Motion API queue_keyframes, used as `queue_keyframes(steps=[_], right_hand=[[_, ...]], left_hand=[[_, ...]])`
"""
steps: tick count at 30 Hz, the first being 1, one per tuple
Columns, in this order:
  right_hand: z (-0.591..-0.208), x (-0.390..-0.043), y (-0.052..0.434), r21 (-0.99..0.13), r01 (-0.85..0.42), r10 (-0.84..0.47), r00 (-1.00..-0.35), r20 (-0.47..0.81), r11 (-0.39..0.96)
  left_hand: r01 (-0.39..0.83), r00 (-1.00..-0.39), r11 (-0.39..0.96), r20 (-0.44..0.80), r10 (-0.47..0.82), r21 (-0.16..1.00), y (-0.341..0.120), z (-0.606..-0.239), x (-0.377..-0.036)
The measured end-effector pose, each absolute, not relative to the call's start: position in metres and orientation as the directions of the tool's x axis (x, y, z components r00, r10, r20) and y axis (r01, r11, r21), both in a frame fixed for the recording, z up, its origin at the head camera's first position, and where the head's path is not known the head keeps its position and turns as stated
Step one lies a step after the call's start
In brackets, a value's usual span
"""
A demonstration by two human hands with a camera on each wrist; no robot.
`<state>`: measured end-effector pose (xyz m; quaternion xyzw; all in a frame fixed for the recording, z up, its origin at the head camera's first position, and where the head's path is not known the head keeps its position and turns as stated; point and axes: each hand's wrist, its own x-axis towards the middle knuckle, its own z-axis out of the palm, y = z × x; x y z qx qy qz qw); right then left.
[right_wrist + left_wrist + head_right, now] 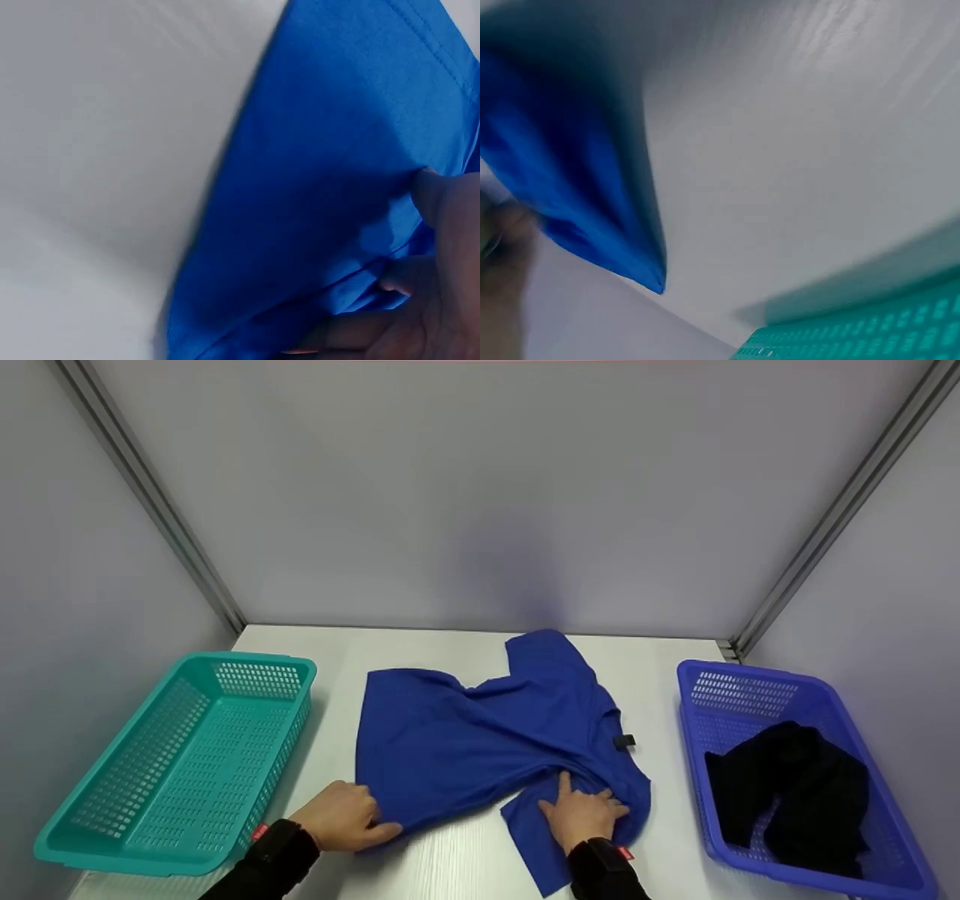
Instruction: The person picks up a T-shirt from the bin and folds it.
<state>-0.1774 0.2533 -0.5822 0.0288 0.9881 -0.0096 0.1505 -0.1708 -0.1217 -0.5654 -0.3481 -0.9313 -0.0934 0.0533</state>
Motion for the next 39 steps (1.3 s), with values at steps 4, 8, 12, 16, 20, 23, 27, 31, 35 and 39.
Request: queue_keyframes(steps=[4,8,12,16,20,23,27,31,35,39], right_hand=[[-0.582,-0.178,0.256,-0.061,0.066,0.044,-0.952,-0.302,0.996],[-0.582,-0.177,0.256,-0.079,0.057,0.032,-0.955,-0.294,0.995],[-0.584,-0.175,0.257,-0.117,0.034,-0.001,-0.958,-0.288,0.992],[-0.591,-0.175,0.264,-0.254,-0.043,-0.117,-0.952,-0.284,0.966],[-0.595,-0.173,0.277,-0.371,-0.169,-0.275,-0.928,-0.253,0.913],[-0.594,-0.17,0.288,-0.362,-0.279,-0.358,-0.918,-0.172,0.889],[-0.592,-0.161,0.299,-0.265,-0.452,-0.467,-0.884,0.011,0.852],[-0.592,-0.15,0.303,-0.207,-0.593,-0.6,-0.799,0.036,0.778],[-0.595,-0.141,0.303,-0.233,-0.632,-0.66,-0.748,-0.066,0.739],[-0.6,-0.137,0.305,-0.146,-0.634,-0.639,-0.769,0.007,0.76]], left_hand=[[0.564,-0.826,0.815,0.089,0.557,0.131,-0.125,-0.58,-0.167],[0.452,-0.887,0.879,-0.026,0.461,0.154,-0.124,-0.595,-0.164],[0.286,-0.956,0.955,-0.037,0.29,0.079,-0.126,-0.604,-0.166],[0.121,-0.99,0.992,0.07,0.123,-0.033,-0.136,-0.608,-0.171],[0.029,-0.986,0.997,0.164,0.039,-0.068,-0.145,-0.609,-0.173],[0.119,-0.959,0.991,0.251,0.131,-0.063,-0.148,-0.607,-0.173],[0.429,-0.888,0.903,0.19,0.419,0.017,-0.145,-0.597,-0.17],[0.512,-0.855,0.849,-0.021,0.519,0.132,-0.143,-0.59,-0.163],[0.457,-0.885,0.885,-0.053,0.462,0.089,-0.146,-0.592,-0.159],[0.418,-0.908,0.908,0.029,0.417,0.008,-0.151,-0.599,-0.159]])
